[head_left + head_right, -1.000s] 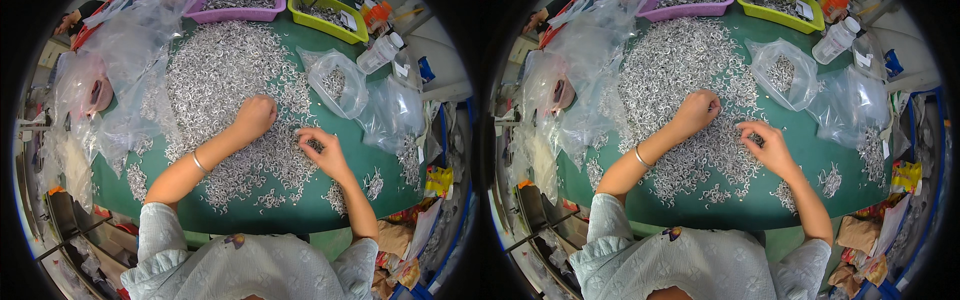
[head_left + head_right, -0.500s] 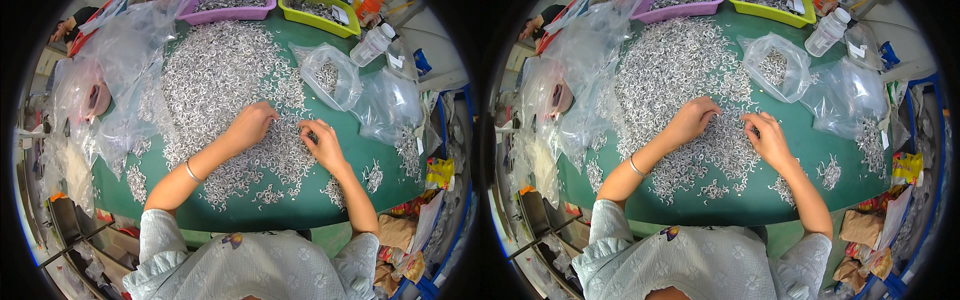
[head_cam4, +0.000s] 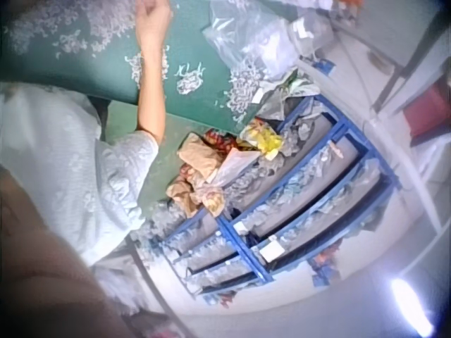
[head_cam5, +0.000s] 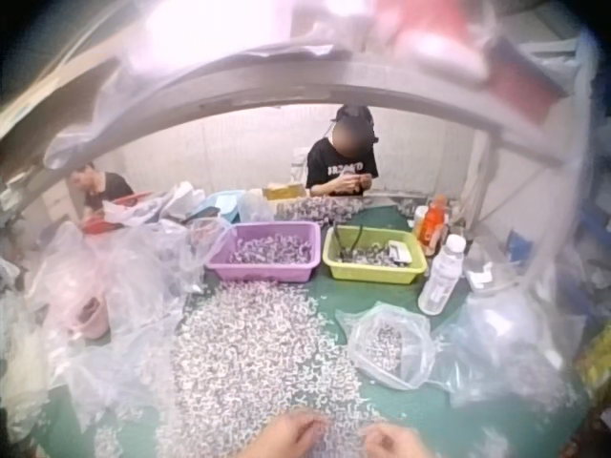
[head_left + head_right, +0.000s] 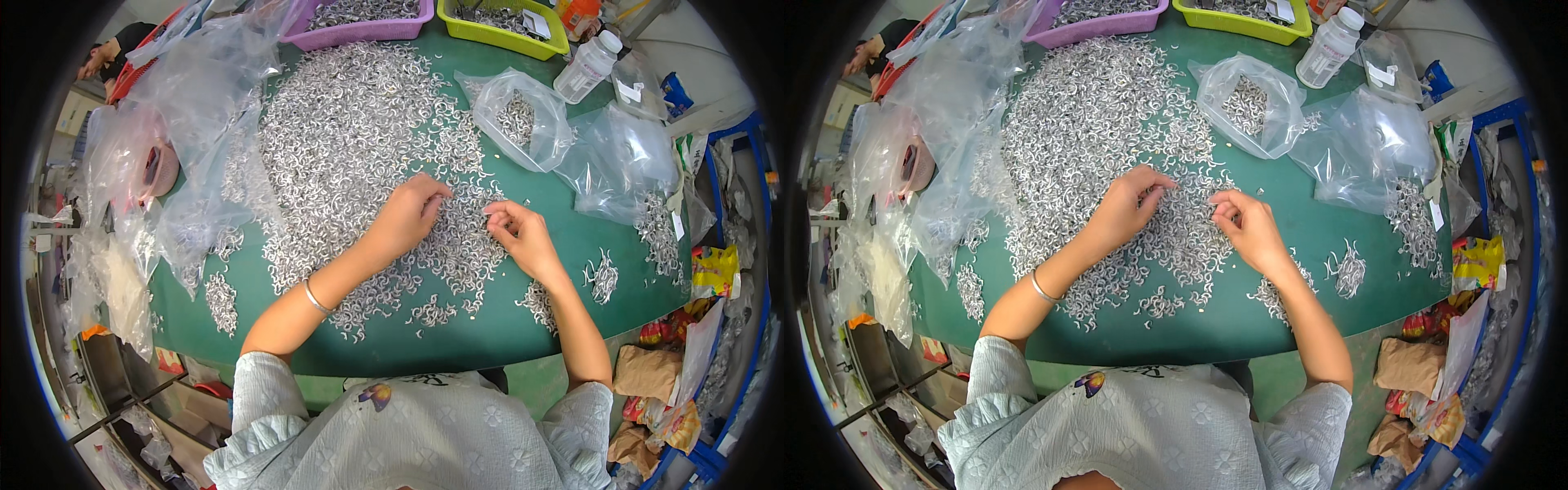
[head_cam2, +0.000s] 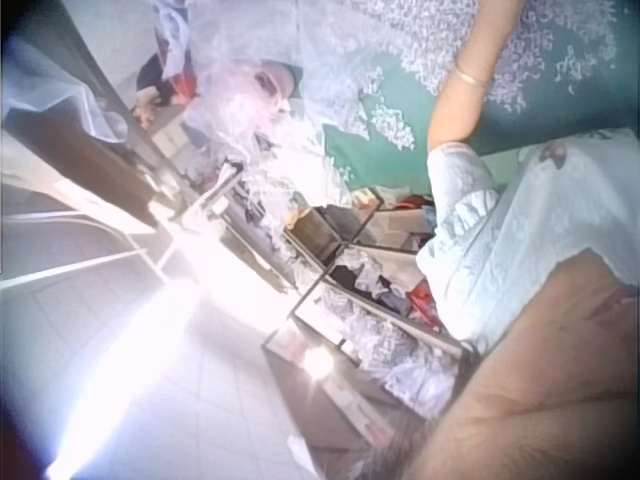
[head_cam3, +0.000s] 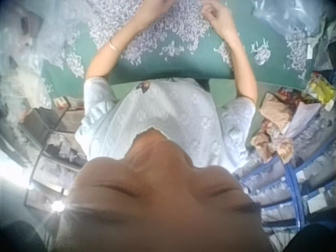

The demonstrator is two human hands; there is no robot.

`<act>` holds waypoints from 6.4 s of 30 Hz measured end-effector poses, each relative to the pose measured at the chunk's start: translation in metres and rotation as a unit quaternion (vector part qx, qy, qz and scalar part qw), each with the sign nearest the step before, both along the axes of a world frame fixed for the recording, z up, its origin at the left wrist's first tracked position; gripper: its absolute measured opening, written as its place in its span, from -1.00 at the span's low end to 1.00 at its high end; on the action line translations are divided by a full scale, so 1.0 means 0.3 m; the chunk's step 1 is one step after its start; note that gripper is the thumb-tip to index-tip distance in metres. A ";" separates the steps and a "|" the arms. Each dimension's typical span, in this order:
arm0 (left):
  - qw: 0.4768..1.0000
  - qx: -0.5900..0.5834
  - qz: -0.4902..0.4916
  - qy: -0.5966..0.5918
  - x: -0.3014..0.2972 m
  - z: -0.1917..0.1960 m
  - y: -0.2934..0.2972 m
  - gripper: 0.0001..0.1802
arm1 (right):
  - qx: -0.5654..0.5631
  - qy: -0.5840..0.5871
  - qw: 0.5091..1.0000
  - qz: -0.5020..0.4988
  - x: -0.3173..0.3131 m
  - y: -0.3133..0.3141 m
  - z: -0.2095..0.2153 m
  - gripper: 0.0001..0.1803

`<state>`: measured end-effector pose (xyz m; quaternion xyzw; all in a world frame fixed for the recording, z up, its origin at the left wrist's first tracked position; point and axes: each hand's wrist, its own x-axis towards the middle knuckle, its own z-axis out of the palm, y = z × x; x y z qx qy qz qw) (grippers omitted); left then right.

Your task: The person sorts silver-colored metal links into piles by hand and سپس puts some of the links into a clear plastic bag on a green workbench.

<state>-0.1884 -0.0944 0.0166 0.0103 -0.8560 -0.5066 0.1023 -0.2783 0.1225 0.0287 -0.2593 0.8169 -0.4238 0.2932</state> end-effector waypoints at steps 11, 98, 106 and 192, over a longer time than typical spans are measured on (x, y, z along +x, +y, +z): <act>0.989 -0.121 -0.072 0.048 0.055 -0.057 0.013 -0.78 | -0.059 0.244 0.957 0.145 0.128 -0.053 -0.035 -0.33; 0.989 -0.133 0.065 -0.029 0.399 0.019 0.036 -0.46 | -0.130 0.156 0.974 0.098 0.157 -0.151 -0.039 -0.48; 0.959 -0.259 0.040 -0.110 0.369 0.032 0.013 -0.43 | -0.092 0.349 0.919 0.161 0.183 -0.214 -0.085 -0.52; 0.976 -0.192 0.094 -0.023 0.758 -0.053 0.098 -0.54 | -0.046 0.425 0.895 0.131 0.321 -0.071 -0.128 -0.42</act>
